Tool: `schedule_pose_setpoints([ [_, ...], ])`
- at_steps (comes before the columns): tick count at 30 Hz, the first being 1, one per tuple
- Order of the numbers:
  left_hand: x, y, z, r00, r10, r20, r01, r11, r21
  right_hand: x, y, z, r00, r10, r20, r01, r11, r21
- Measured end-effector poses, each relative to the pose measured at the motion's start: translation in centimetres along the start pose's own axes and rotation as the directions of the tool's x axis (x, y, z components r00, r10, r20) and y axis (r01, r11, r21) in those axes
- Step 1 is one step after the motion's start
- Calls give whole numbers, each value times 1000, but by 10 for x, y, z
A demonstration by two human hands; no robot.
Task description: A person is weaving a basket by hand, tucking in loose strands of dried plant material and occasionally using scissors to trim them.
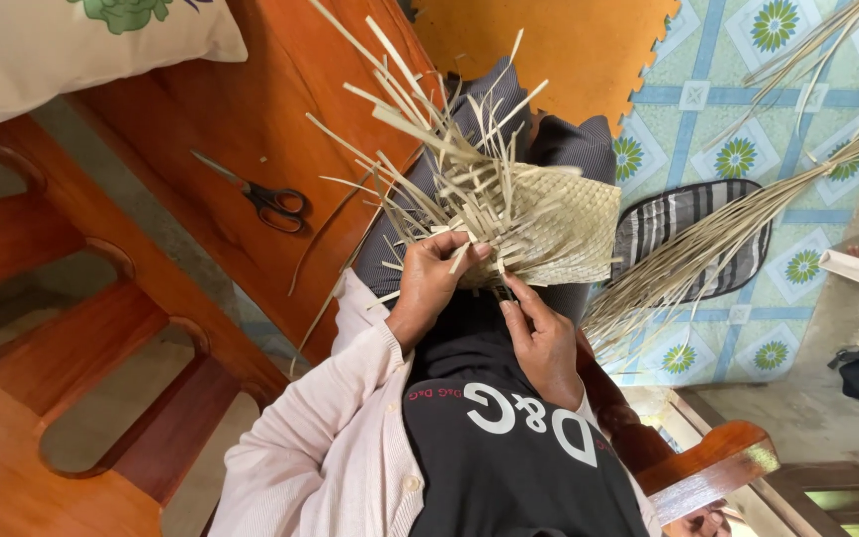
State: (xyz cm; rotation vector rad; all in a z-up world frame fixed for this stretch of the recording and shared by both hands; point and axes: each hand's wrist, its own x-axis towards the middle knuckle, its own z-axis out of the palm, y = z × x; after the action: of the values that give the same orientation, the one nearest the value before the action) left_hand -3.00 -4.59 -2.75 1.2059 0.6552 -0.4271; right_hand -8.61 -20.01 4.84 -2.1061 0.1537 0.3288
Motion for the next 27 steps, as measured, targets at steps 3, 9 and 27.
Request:
schedule_pose_setpoints([
  [3, 2, 4, 1, 1000, 1, 17, -1, 1000, 3, 0, -2, -4, 999, -9, 33, 10, 999, -34],
  [9, -4, 23, 5, 1000, 5, 26, -6, 1000, 30, -5, 10, -13, 992, 20, 125, -7, 995, -104],
  [27, -10, 57, 1, 981, -8, 195, -30, 981, 193, -27, 52, -13, 920, -247, -305, 305, 939, 158],
])
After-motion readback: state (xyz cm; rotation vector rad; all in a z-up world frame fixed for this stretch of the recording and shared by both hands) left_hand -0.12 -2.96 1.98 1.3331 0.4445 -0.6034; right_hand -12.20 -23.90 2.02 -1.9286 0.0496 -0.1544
